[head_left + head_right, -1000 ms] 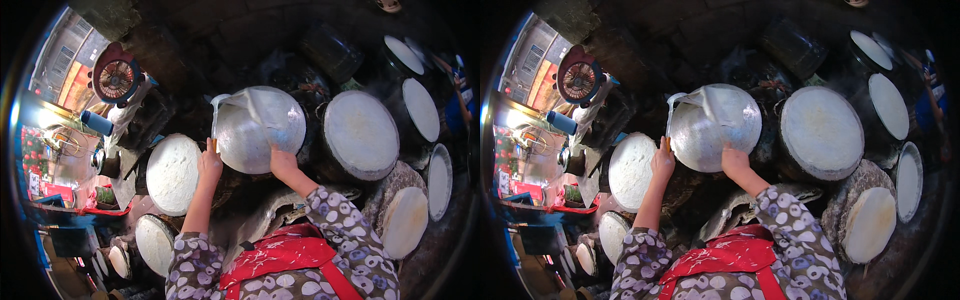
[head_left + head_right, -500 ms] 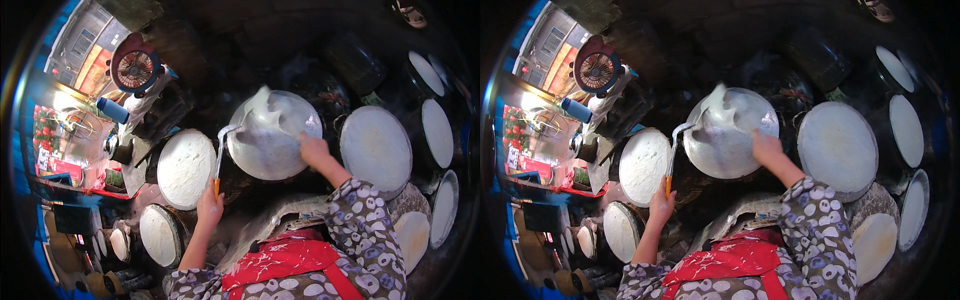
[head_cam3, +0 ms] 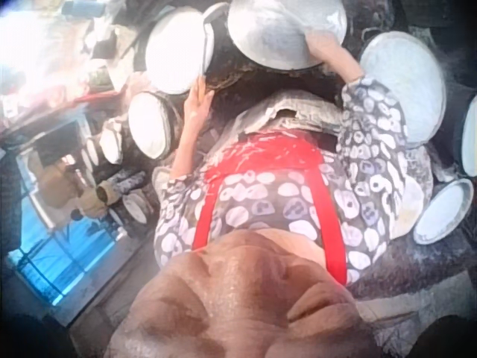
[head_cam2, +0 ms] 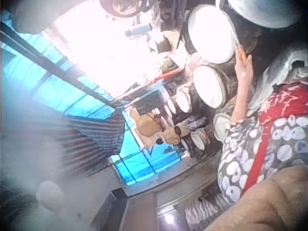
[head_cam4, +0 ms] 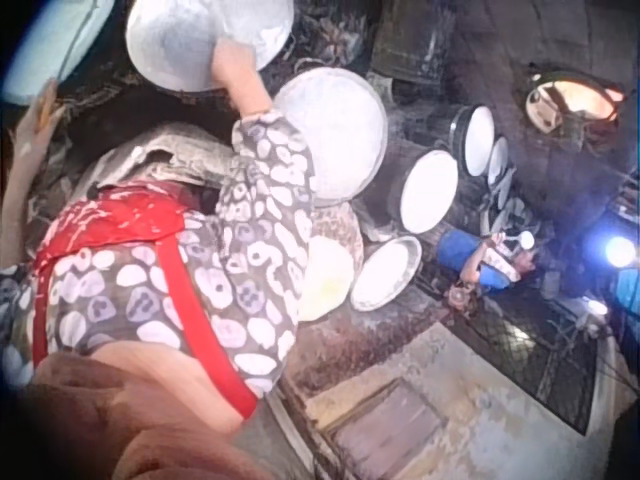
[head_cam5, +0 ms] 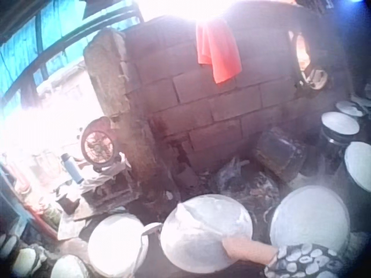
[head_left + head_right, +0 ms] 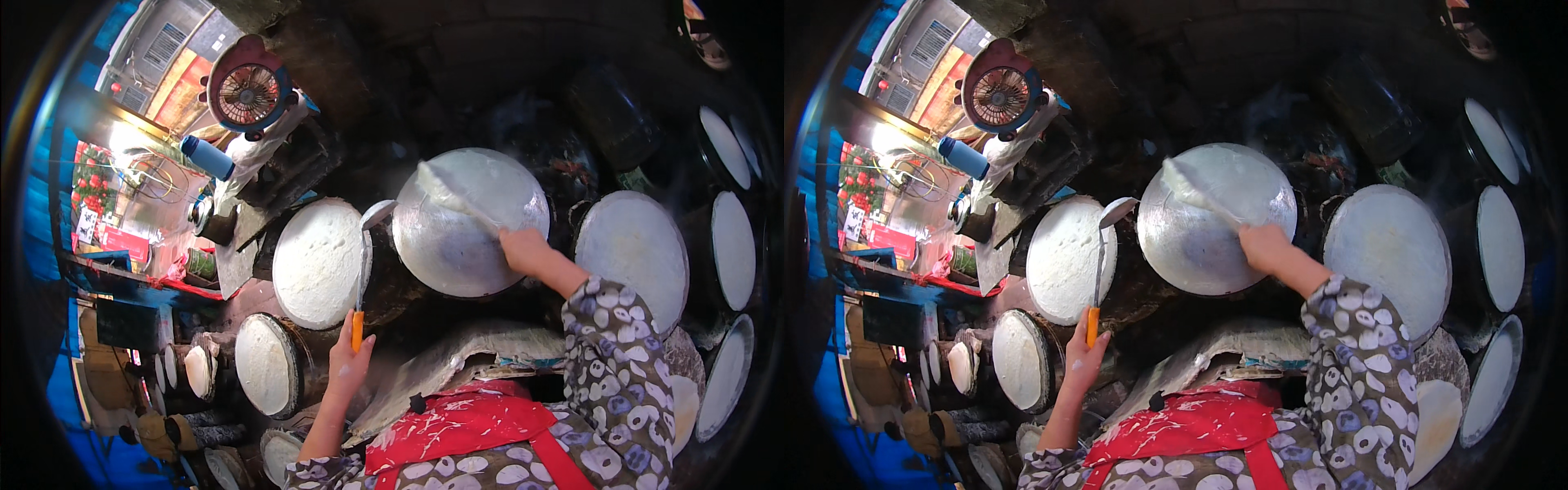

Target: The person prepares thin crepes by spreading batter onto multiple circular hot plates using a ladle and then lifting the cooked crepes off using a thin stick.

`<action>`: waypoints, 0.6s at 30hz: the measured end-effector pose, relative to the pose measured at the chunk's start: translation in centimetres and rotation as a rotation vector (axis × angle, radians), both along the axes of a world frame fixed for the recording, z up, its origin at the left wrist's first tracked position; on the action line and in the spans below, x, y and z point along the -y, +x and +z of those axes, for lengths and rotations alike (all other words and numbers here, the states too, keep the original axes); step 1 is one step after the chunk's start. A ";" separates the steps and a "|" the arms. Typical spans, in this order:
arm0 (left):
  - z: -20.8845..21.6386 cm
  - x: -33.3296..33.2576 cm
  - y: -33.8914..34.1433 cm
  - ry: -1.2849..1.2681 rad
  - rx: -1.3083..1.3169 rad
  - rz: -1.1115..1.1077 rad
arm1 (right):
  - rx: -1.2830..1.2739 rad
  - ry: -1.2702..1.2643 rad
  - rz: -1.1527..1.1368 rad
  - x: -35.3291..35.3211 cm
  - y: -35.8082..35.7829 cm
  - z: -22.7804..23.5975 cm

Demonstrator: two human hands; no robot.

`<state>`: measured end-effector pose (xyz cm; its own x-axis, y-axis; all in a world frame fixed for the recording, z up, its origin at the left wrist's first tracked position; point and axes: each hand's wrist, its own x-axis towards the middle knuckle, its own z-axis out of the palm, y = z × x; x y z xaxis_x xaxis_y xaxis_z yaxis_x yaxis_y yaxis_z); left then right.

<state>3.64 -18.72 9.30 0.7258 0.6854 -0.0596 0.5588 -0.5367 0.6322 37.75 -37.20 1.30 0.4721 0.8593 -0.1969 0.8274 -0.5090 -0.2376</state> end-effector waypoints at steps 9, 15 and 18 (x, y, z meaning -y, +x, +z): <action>-1.4 0.6 -2.1 -0.215 0.114 0.147 | 0.010 0.069 -0.047 -0.4 3.3 -0.8; -0.8 0.9 -1.5 -0.548 0.227 0.264 | -0.062 -0.061 0.290 2.7 -0.5 2.0; -0.4 1.4 -2.5 -0.593 0.263 0.337 | -0.050 -0.072 0.201 4.2 0.4 2.1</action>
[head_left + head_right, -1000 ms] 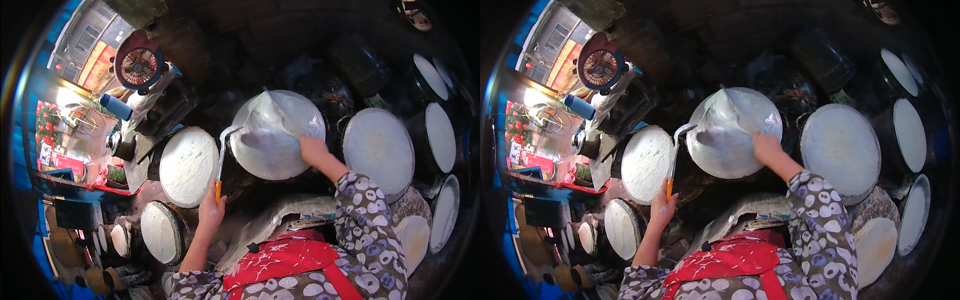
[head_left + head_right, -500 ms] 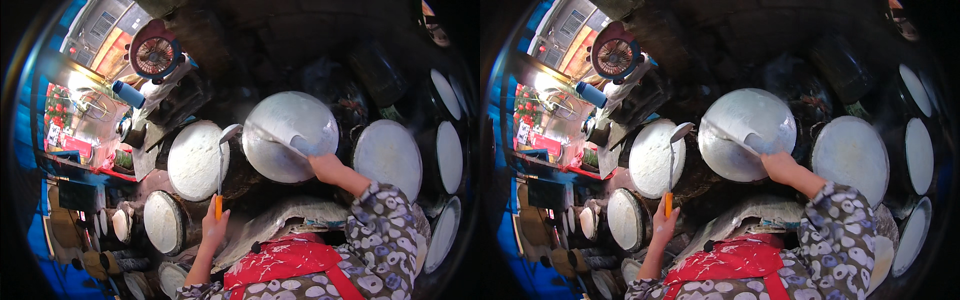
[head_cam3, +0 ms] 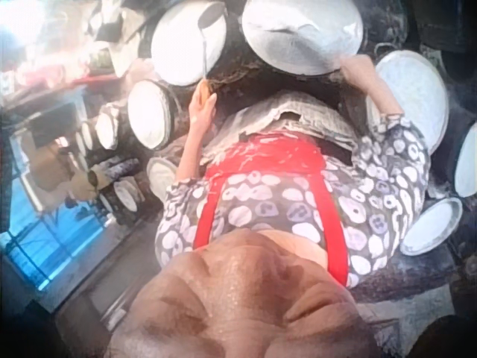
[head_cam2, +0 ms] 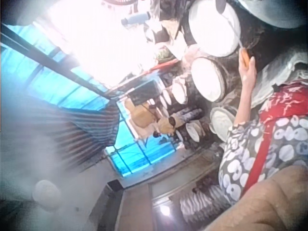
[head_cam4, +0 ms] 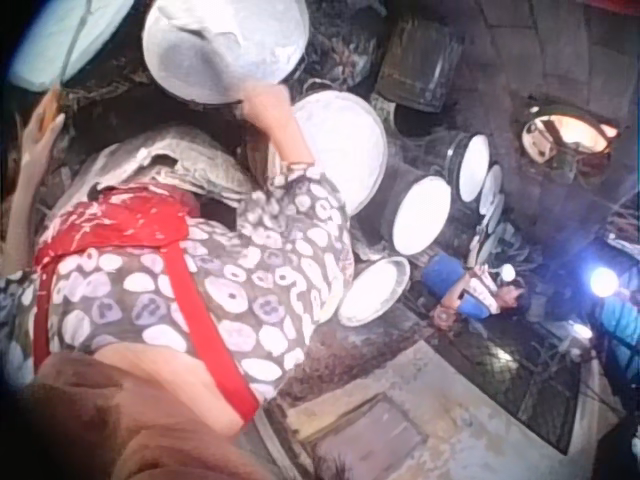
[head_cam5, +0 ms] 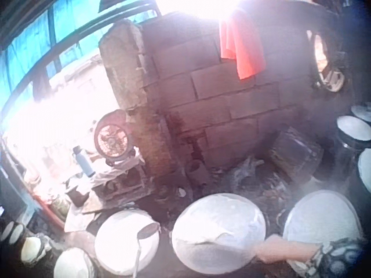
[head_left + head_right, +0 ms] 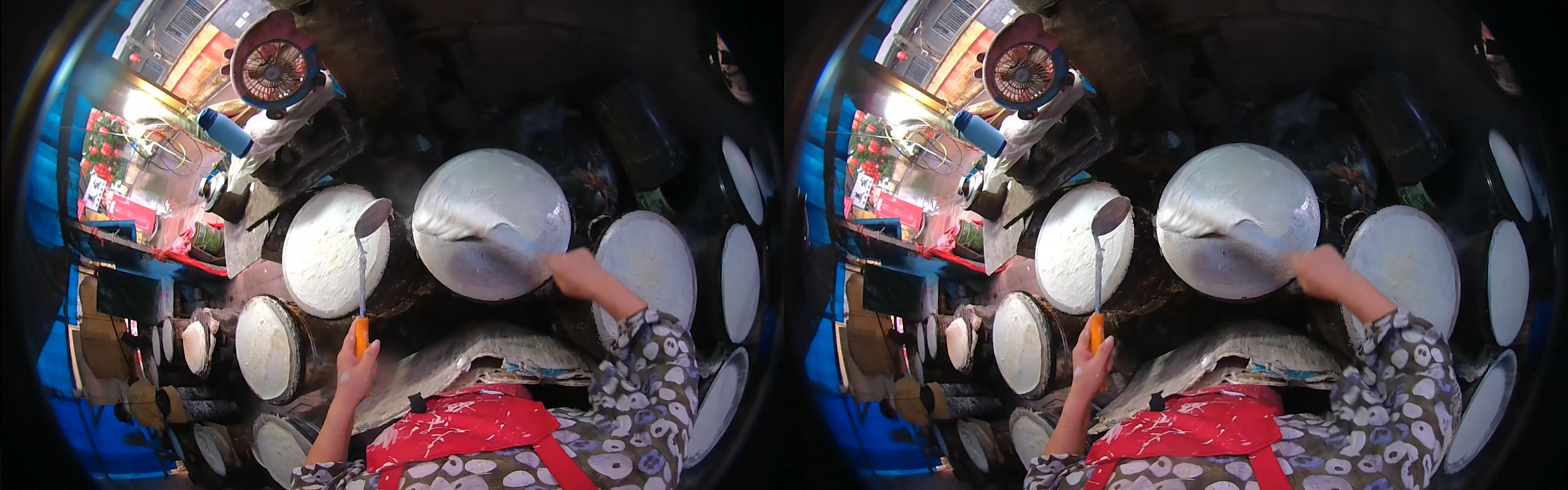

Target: The person prepares thin crepes by spreading batter onto multiple circular hot plates using a ladle and then lifting the cooked crepes off using a thin stick.

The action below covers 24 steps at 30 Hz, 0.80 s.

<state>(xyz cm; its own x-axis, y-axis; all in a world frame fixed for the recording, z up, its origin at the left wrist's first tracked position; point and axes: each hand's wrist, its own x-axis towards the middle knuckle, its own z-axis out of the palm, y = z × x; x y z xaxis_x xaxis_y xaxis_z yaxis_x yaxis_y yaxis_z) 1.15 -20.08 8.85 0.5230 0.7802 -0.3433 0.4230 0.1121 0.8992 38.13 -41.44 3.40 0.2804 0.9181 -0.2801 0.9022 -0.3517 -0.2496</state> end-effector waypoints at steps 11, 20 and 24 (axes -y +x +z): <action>-2.6 -3.1 3.3 -0.002 -0.181 -0.121 | -0.034 -0.004 0.129 -2.0 0.0 0.3; -3.9 3.6 -1.1 0.268 -0.379 -0.566 | -0.022 0.045 -0.276 15.0 -10.5 1.9; -3.9 4.3 -1.6 0.311 -0.160 -0.569 | -0.081 0.264 -0.597 16.5 -15.0 -1.7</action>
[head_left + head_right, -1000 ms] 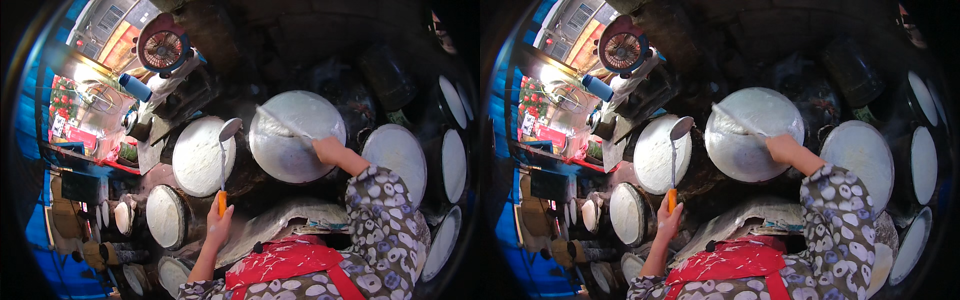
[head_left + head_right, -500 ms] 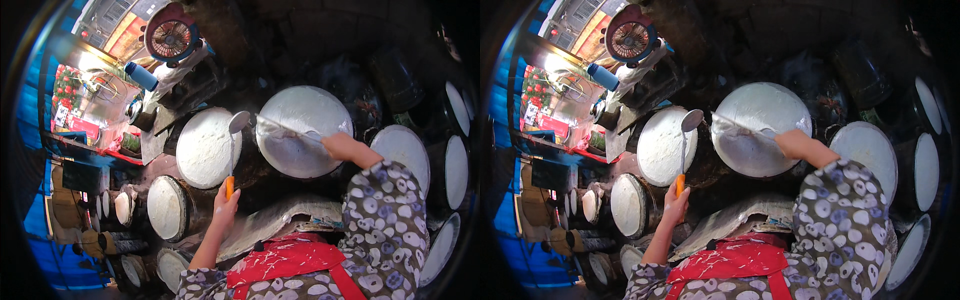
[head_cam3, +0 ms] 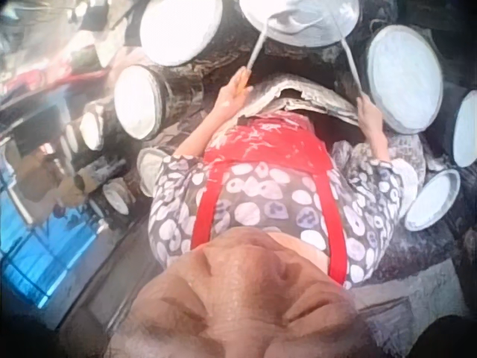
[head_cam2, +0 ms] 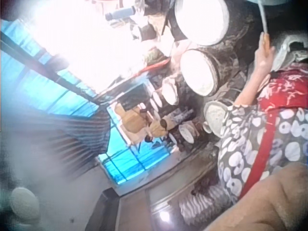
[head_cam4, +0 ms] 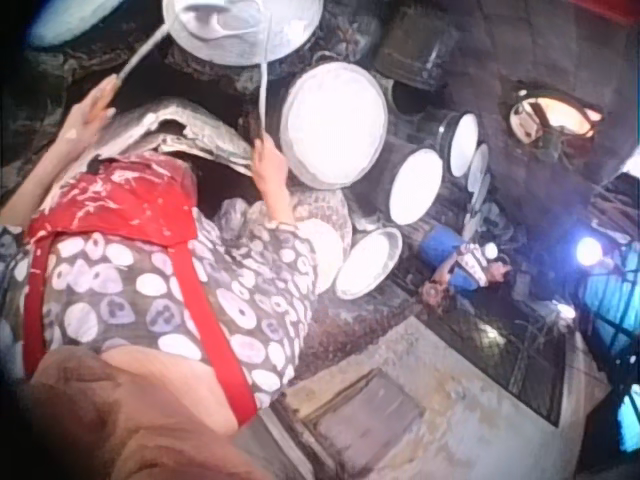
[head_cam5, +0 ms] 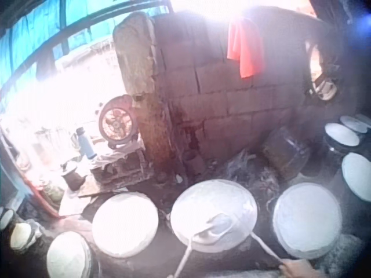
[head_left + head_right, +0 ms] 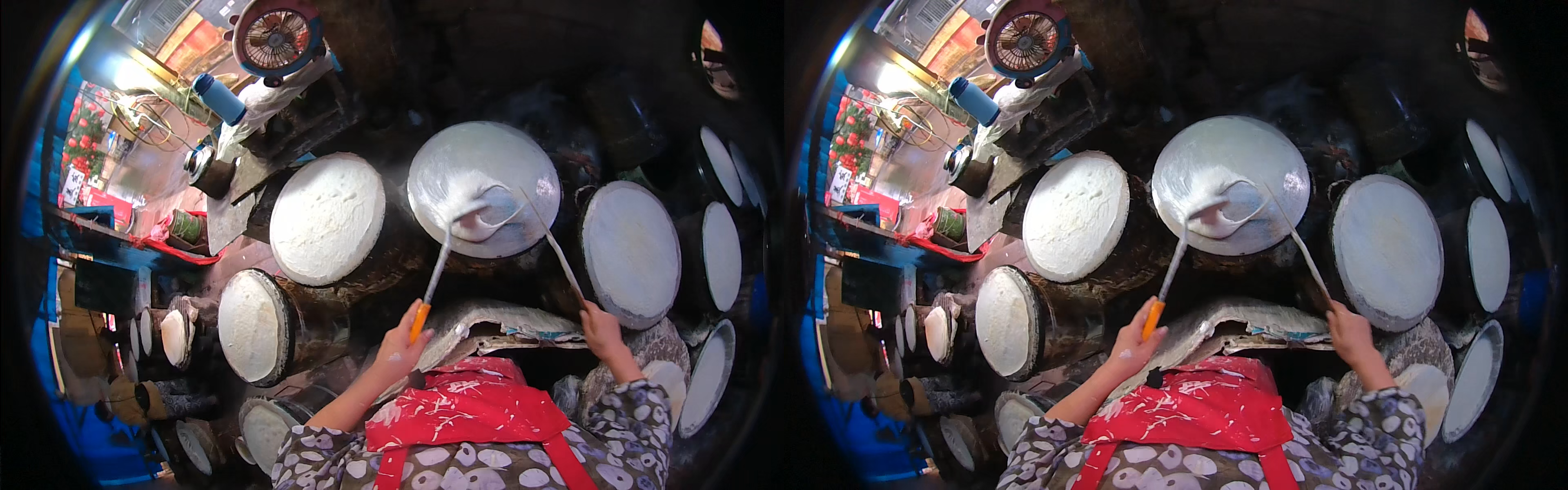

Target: The person prepares thin crepes by spreading batter onto multiple circular hot plates using a ladle and then lifting the cooked crepes off using a thin stick.

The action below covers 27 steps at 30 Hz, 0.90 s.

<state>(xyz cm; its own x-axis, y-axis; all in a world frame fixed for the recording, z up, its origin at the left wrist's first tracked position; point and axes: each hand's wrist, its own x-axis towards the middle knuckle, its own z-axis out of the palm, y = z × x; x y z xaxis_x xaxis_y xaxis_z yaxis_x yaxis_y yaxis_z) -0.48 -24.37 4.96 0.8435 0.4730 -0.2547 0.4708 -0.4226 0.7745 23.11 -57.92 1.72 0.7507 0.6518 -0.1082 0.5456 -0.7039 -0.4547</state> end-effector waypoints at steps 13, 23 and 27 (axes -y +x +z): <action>1.6 -4.0 -1.5 -0.513 0.361 0.329 | -0.278 0.350 -0.273 -15.6 -6.9 -8.5; 2.6 -3.7 -0.9 -0.622 0.366 0.242 | -0.146 0.154 -0.269 -14.7 -6.4 -8.6; 2.0 -4.0 -1.4 -0.644 0.309 0.258 | -0.096 0.386 -0.381 -11.3 -5.2 -9.3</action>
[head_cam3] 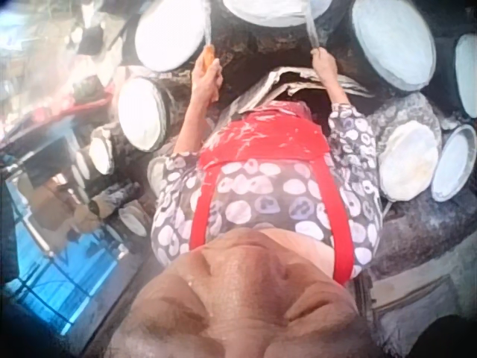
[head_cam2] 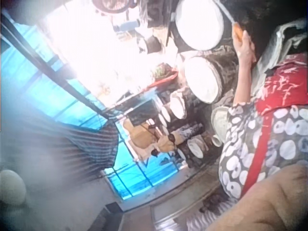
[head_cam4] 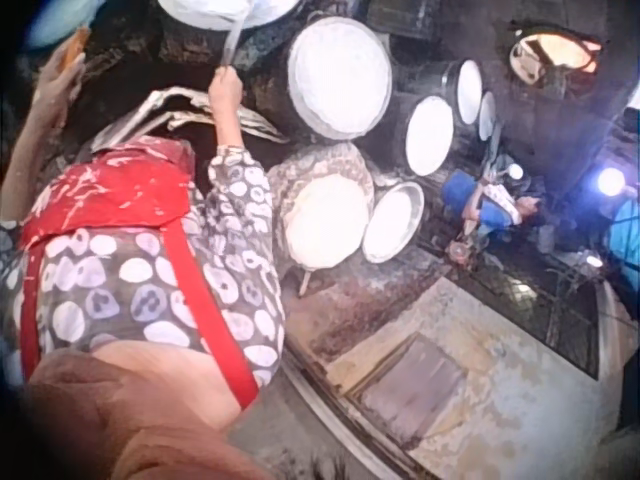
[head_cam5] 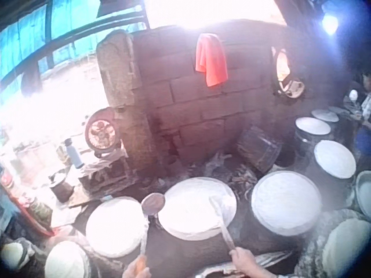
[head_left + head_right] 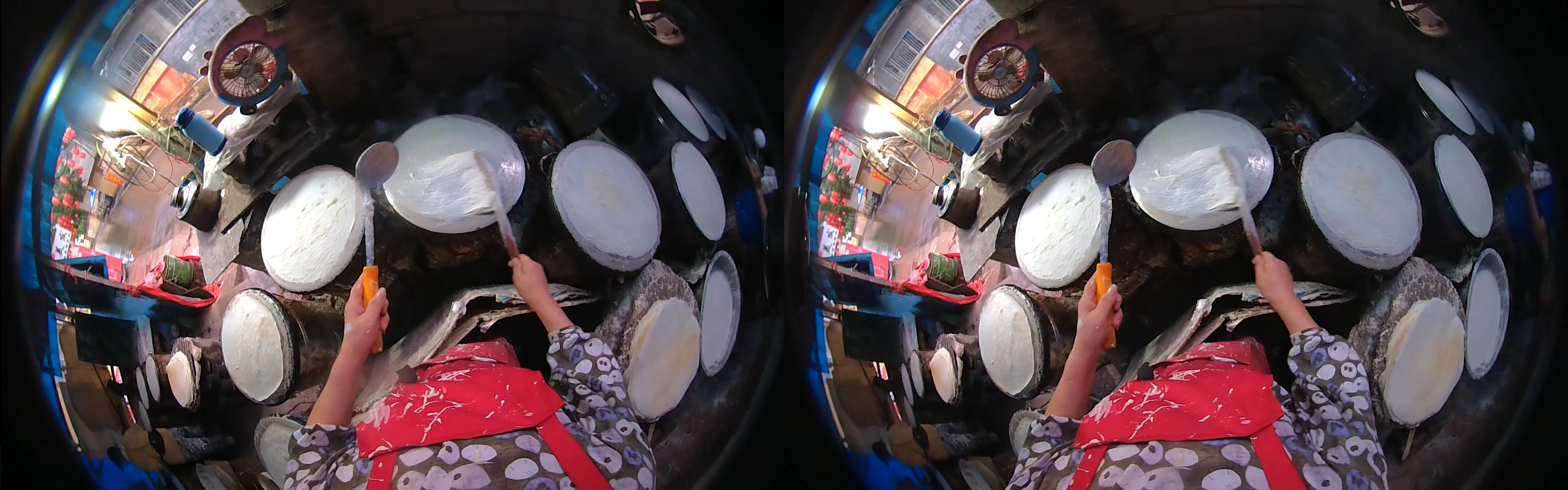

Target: The person prepares thin crepes by spreading batter onto multiple circular hot plates using a ladle and then lifting the cooked crepes off using a thin stick.

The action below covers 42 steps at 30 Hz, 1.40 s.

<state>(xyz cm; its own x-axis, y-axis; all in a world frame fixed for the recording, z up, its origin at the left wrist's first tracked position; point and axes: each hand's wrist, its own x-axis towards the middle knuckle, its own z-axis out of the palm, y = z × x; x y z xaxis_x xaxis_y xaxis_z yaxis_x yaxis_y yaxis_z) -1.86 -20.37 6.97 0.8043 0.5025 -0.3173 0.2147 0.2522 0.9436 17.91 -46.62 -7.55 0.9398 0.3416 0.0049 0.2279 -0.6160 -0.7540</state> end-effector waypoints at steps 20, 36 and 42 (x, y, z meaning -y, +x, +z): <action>0.5 0.8 3.1 -0.037 -0.104 -0.053 | 0.124 -0.374 0.056 1.3 8.3 2.0; 0.3 0.4 8.8 -0.061 -0.166 -0.052 | 0.011 -0.348 0.034 -1.5 9.7 3.3; 0.5 1.0 11.1 -0.101 -0.241 -0.078 | 0.110 -0.329 0.380 -5.0 9.3 7.1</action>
<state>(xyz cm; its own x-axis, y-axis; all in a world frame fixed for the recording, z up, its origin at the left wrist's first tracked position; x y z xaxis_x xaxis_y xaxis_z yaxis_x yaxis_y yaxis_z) 9.23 -21.34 7.44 0.7343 0.3984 -0.5496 0.4523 0.3165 0.8338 27.24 -41.64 -0.43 0.7489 0.6591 -0.0688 0.5487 -0.6749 -0.4934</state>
